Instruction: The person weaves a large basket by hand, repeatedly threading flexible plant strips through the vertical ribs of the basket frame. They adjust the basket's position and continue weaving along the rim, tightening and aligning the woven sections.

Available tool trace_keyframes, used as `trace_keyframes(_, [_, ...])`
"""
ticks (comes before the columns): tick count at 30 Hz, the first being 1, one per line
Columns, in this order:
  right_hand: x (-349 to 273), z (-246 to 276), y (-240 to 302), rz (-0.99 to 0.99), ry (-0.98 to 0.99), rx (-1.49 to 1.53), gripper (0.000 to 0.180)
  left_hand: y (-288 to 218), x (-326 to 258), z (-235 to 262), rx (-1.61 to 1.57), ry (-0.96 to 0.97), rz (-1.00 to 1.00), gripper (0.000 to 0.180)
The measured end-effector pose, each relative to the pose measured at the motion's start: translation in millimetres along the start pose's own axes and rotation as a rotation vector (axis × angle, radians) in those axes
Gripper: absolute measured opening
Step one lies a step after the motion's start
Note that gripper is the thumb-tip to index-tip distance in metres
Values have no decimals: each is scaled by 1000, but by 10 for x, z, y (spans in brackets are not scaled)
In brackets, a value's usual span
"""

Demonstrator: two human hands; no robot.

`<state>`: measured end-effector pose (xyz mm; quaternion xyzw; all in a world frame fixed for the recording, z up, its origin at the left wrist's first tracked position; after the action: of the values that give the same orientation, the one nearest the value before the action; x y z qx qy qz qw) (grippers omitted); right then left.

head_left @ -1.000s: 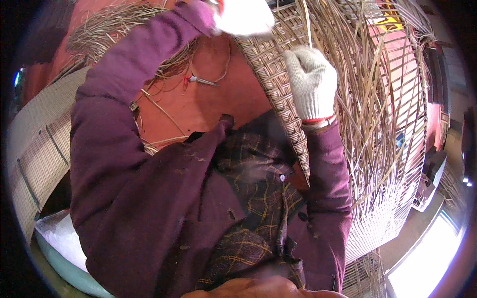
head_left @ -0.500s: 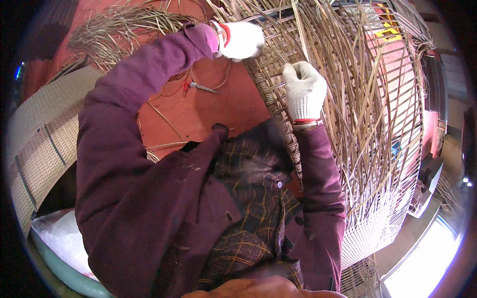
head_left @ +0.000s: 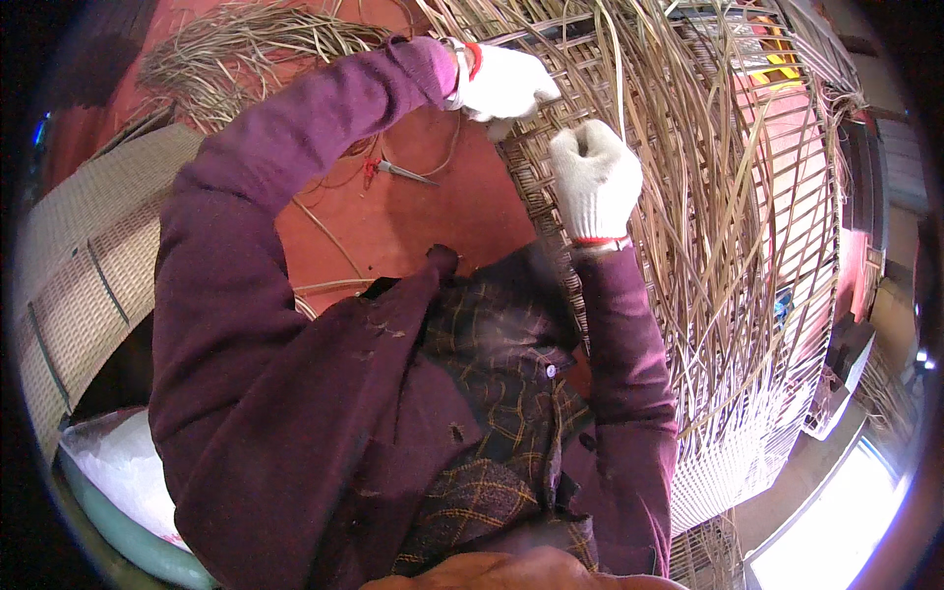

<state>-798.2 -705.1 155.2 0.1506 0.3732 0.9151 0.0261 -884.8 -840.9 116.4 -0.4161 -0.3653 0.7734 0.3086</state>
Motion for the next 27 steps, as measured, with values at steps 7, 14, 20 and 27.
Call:
trace_keyframes(7, [65,-171,80,127,1,-78,21,-267,244,65,767,-85,-282,29])
trace_keyframes(14, [-326,132,15,149,-65,170,38,-401,-176,427,1129,-613,-369,43])
trace_keyframes(20, [-479,140,-91,278,-102,122,38,109,-487,1105,1229,-627,-108,34])
trace_keyframes(27, [305,-107,611,426,-184,302,34,-529,-1252,865,1273,-650,-530,11])
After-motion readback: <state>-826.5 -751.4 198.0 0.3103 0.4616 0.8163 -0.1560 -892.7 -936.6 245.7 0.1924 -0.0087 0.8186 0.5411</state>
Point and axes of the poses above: each hand's wrist, its own x-axis towards the middle knuckle, its own z-axis out of the back of the hand, y = z × x, the point moved 10 cm from there along x, towards the middle knuckle
